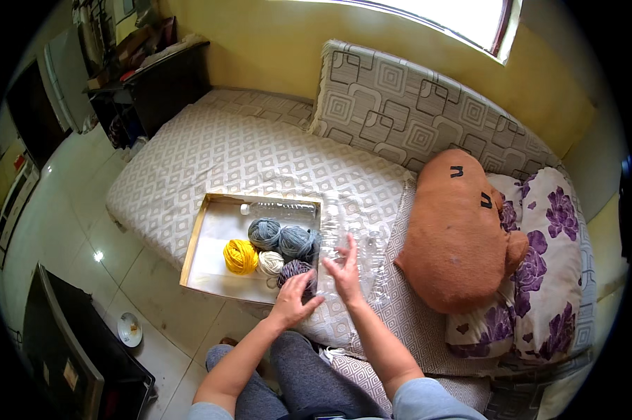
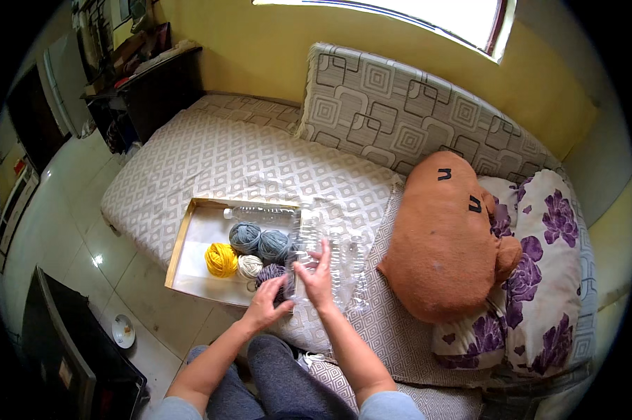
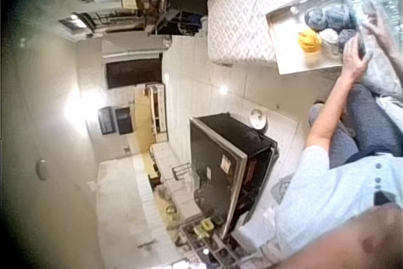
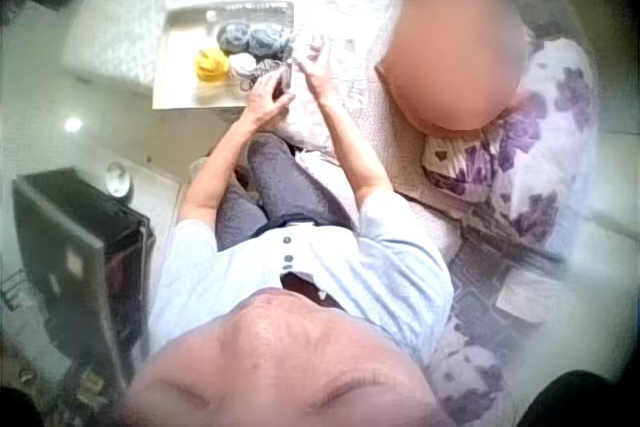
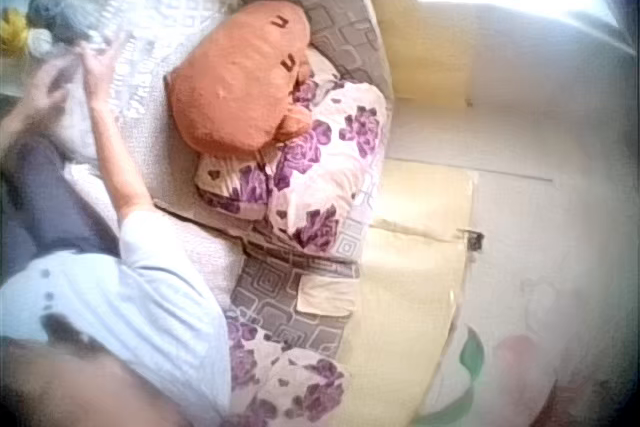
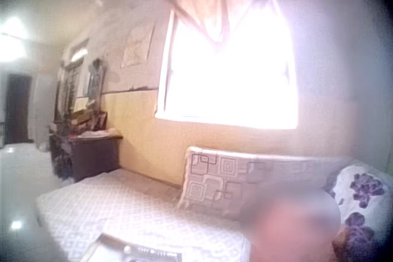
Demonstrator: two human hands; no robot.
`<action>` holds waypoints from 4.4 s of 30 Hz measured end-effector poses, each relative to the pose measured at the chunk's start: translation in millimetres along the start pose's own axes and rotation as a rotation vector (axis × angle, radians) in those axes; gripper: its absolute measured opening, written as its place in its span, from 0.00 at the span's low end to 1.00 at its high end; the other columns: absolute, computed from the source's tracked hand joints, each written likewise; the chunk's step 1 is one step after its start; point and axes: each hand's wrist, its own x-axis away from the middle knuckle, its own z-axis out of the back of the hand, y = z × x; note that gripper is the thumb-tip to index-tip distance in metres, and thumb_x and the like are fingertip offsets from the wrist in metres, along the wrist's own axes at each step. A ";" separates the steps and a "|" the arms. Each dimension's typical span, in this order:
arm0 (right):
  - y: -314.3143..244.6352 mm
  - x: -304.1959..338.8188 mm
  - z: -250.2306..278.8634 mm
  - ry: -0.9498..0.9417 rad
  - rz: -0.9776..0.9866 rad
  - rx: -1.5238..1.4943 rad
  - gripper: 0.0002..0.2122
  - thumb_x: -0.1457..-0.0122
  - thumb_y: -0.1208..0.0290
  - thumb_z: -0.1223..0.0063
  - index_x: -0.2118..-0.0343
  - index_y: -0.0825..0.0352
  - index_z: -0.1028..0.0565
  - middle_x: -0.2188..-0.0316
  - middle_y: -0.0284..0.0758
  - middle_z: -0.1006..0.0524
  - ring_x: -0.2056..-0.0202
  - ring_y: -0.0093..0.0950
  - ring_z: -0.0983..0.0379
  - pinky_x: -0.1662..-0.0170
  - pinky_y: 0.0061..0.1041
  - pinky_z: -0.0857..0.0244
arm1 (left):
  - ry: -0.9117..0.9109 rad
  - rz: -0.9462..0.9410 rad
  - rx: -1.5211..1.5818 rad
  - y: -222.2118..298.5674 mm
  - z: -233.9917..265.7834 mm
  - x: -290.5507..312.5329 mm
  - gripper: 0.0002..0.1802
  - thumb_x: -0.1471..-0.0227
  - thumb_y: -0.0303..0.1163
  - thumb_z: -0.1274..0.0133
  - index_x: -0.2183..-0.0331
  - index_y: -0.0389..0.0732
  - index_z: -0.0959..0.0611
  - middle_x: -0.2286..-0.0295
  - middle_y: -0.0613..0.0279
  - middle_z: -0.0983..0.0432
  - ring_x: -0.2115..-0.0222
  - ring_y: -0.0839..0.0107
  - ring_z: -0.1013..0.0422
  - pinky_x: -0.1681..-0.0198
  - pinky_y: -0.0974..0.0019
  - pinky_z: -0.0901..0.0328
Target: The person handles balls of yarn and places plastic bottles onto a tray by hand while sitting on a bed.
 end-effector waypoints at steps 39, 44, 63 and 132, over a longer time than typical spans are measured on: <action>27.3 -84.1 -67.5 -0.488 0.340 1.173 0.31 0.69 0.61 0.40 0.56 0.61 0.35 0.65 0.45 0.32 0.60 0.40 0.34 0.56 0.34 0.40 | 0.125 0.077 -0.642 -64.2 46.2 80.5 0.18 0.67 0.30 0.45 0.66 0.48 0.24 0.52 0.63 0.41 0.45 0.63 0.51 0.44 0.50 0.58; 21.1 -92.1 -49.5 -0.337 -0.071 0.287 0.33 0.67 0.64 0.37 0.56 0.70 0.37 0.64 0.40 0.30 0.60 0.32 0.32 0.55 0.27 0.40 | 0.138 0.100 -0.611 -56.7 49.2 81.5 0.23 0.68 0.34 0.41 0.63 0.47 0.25 0.52 0.62 0.42 0.45 0.63 0.51 0.44 0.49 0.59; -148.3 -12.8 -24.6 -0.710 -0.031 -0.386 0.34 0.62 0.69 0.38 0.50 0.70 0.42 0.58 0.35 0.33 0.54 0.25 0.38 0.48 0.25 0.48 | 0.229 -0.083 0.660 88.3 96.9 -28.7 0.46 0.64 0.24 0.38 0.46 0.42 0.47 0.52 0.58 0.41 0.50 0.68 0.43 0.47 0.63 0.46; -254.6 74.3 29.7 -0.889 0.302 0.429 0.34 0.76 0.74 0.38 0.56 0.64 0.33 0.61 0.36 0.31 0.57 0.31 0.35 0.53 0.26 0.41 | 0.227 -0.171 0.552 218.9 137.0 31.6 0.16 0.45 0.38 0.56 0.81 0.42 0.30 0.84 0.78 0.41 0.82 0.88 0.47 0.81 0.80 0.49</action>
